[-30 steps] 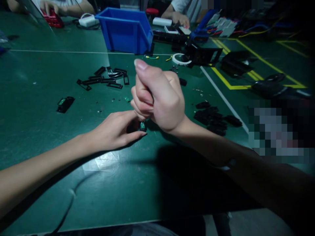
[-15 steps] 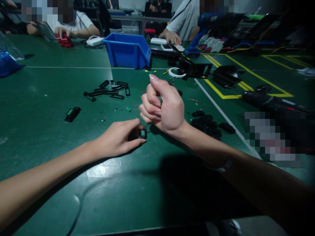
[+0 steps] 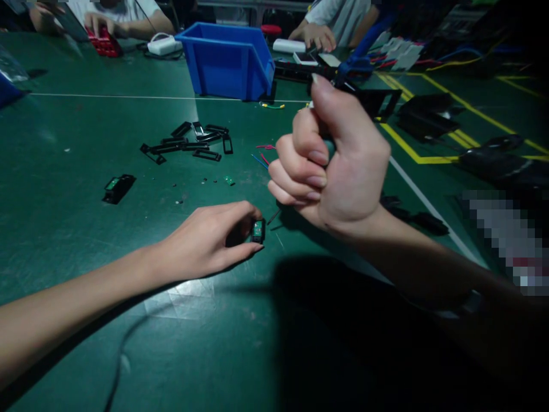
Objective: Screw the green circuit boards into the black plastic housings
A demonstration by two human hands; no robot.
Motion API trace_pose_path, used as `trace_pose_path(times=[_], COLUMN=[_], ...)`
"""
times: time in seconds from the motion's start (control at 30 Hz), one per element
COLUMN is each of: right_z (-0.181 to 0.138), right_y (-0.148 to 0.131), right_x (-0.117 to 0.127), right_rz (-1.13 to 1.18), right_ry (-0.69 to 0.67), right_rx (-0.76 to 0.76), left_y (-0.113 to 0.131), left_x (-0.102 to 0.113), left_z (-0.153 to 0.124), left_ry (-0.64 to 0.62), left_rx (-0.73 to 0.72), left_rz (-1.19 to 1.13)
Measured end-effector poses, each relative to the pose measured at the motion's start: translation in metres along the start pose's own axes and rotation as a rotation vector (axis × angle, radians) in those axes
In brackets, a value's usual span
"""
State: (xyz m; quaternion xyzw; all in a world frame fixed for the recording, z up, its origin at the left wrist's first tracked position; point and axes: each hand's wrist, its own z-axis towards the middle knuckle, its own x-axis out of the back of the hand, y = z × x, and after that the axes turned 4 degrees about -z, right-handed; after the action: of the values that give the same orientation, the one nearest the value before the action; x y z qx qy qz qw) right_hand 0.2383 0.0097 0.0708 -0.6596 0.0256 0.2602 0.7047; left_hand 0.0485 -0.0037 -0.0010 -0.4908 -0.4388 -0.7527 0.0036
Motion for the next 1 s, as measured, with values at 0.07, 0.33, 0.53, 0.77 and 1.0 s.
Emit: trace_pose_path(times=[0.07, 0.33, 0.53, 0.77, 1.0], right_z=[0.001, 0.002, -0.003, -0.012, -0.014], right_y=[0.004, 0.021, 0.021, 0.023, 0.017], right_x=[0.003, 0.024, 0.022, 0.019, 0.018], right_rz=[0.006, 0.021, -0.047, -0.128, -0.173], right_ry=[0.013, 0.003, -0.094, -0.152, -0.203], right_rx=[-0.021, -0.09, -0.069, 0.003, 0.005], left_y=[0.001, 0.004, 0.004, 0.001, -0.001], left_x=[0.001, 0.004, 0.004, -0.003, -0.002], left_z=[0.0, -0.002, 0.0, -0.005, -0.005], left_ry=[-0.002, -0.005, 0.002, 0.106, 0.049], left_rx=[-0.002, -0.071, -0.057, -0.08, -0.173], left_rz=[-0.004, 0.03, 0.001, 0.143, 0.19])
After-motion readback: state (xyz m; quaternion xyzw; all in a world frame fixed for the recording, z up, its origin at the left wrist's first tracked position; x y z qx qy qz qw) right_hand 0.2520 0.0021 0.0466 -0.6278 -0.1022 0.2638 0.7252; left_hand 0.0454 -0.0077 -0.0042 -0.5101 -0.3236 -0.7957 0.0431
